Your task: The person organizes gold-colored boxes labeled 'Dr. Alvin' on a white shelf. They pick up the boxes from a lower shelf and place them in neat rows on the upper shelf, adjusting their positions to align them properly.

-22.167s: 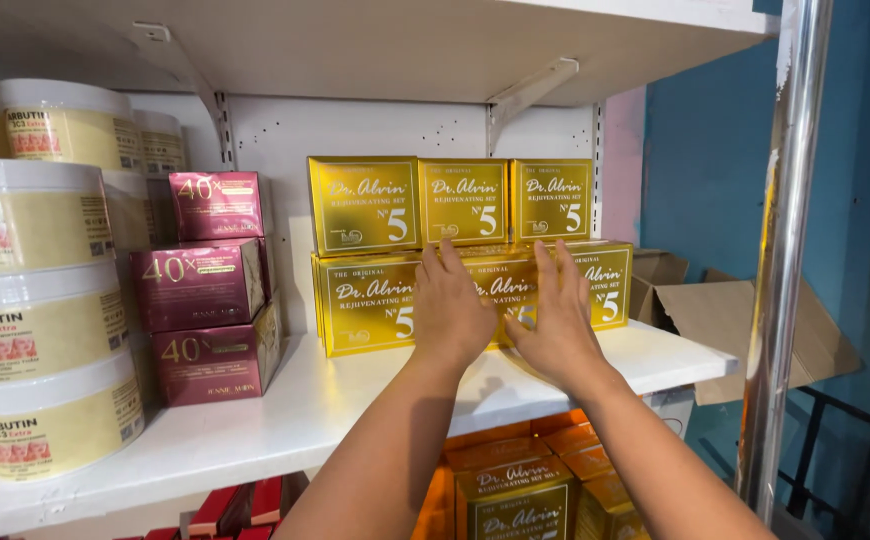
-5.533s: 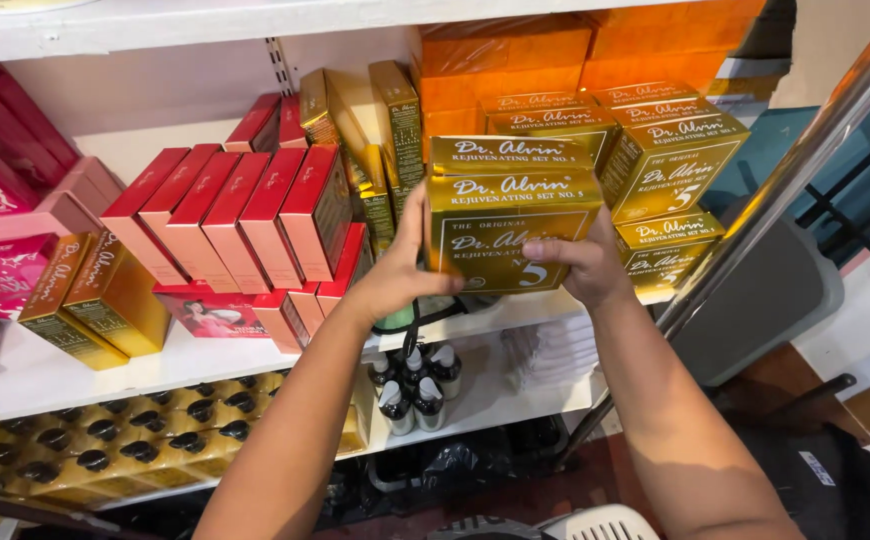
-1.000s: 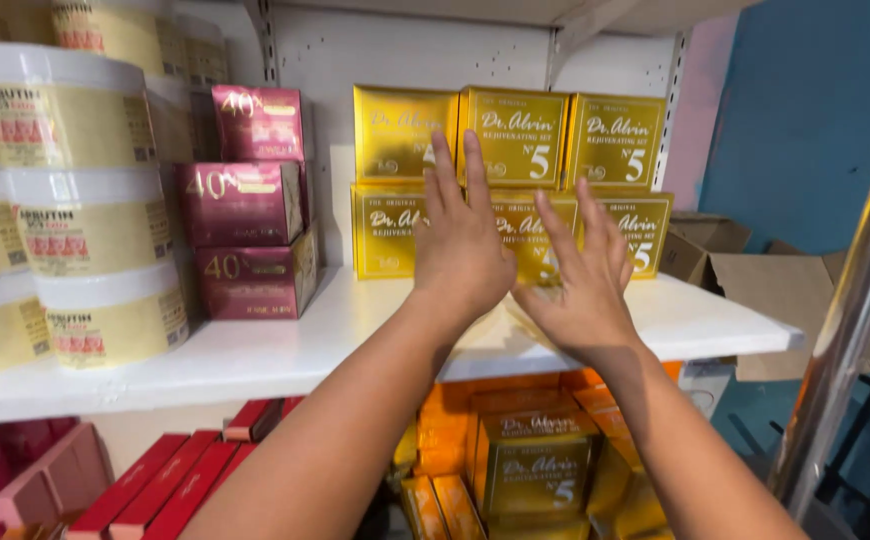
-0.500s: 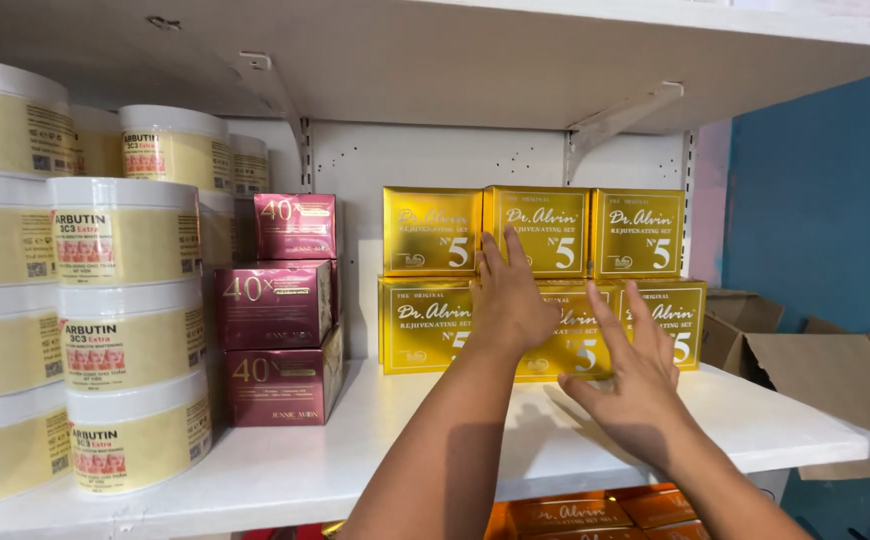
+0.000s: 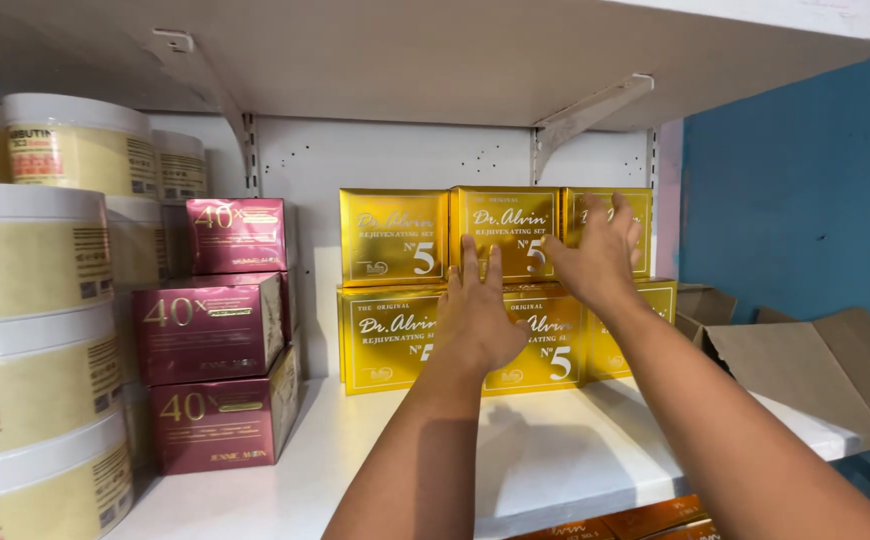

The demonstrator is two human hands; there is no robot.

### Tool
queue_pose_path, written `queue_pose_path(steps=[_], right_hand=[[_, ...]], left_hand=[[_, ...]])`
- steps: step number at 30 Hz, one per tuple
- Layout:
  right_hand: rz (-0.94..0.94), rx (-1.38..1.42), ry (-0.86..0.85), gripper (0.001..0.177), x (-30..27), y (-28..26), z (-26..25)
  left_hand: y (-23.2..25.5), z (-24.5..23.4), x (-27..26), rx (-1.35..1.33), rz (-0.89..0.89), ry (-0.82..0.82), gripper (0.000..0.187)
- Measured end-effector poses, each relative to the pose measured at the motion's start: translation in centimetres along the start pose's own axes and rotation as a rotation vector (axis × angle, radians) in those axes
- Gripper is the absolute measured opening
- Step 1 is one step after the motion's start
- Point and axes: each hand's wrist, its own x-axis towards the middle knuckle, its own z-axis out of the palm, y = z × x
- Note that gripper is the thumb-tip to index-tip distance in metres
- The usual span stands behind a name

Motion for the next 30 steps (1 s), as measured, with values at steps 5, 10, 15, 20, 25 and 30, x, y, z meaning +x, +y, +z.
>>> queue_pose_path(steps=[5, 10, 15, 20, 25, 30], right_hand=[[0.143, 0.002, 0.038, 0.099, 2.4, 2.7, 3.3], [0.252, 0.007, 0.035, 0.110, 2.6, 4.0, 2.0], [0.380, 0.065, -0.077, 0.148, 3.3, 6.1, 1.3], [0.421, 0.079, -0.107, 0.154, 3.3, 5.9, 0.7], [0.457, 0.111, -0.082, 0.140, 3.0, 6.2, 0.4], [0.451, 0.078, 0.207, 0.142, 3.5, 5.8, -1.0]], left_hand=[[-0.1, -0.1, 0.1, 0.032, 0.021, -0.013, 0.100], [-0.1, 0.5, 0.4, 0.088, 0.022, -0.027, 0.097], [0.1, 0.6, 0.4, 0.080, 0.003, -0.036, 0.102], [0.0, 0.7, 0.5, 0.084, -0.004, -0.037, 0.103], [-0.2, 1.1, 0.8, 0.113, 0.003, -0.027, 0.100], [-0.1, 1.1, 0.7, 0.100, -0.011, -0.044, 0.101]])
